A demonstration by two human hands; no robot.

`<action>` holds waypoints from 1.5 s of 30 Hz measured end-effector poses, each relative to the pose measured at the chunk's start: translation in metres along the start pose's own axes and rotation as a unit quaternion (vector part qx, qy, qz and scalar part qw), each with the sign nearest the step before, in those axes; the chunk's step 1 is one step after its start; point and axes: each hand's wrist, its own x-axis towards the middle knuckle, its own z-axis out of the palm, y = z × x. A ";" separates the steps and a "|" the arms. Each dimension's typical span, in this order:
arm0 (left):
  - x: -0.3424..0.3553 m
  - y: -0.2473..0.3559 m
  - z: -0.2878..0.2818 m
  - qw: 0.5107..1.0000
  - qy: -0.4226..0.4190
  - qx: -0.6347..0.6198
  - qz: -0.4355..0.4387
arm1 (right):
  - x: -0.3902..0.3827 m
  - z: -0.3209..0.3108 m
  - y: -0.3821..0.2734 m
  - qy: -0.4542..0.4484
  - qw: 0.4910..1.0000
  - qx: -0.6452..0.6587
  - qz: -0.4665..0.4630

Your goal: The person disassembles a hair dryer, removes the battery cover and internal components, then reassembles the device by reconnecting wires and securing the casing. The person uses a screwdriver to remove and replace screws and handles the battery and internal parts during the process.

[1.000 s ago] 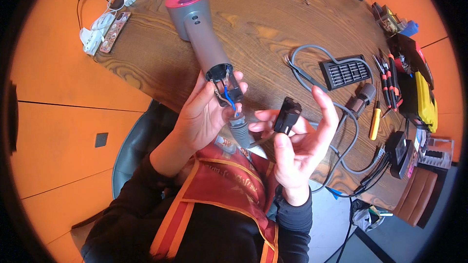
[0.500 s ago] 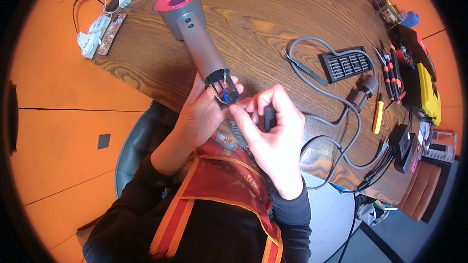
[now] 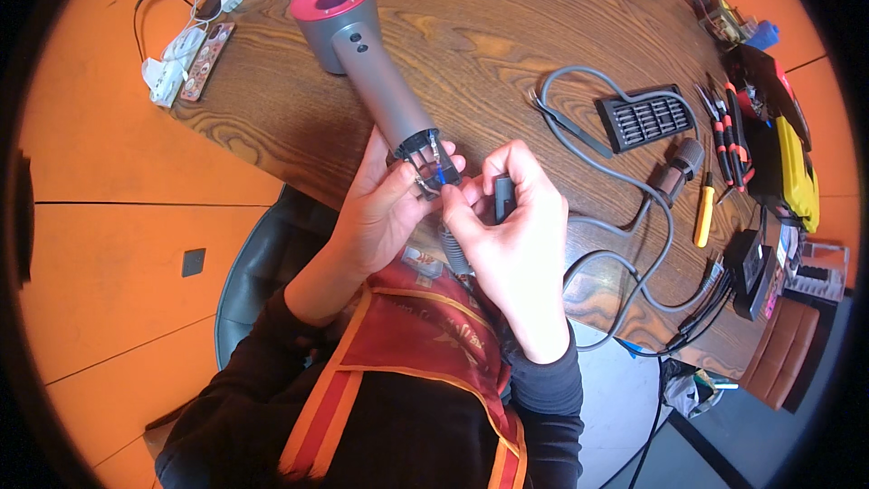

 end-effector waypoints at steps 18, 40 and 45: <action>0.005 0.010 0.005 0.998 0.037 0.051 0.000 | 0.021 0.007 0.029 -0.058 0.980 0.161 0.100; 0.000 0.004 -0.005 0.996 0.063 0.060 -0.005 | 0.026 0.024 0.035 -0.083 0.948 0.286 0.113; -0.007 -0.012 0.006 0.997 0.069 -0.017 0.026 | 0.021 0.032 0.035 -0.041 0.971 0.228 0.054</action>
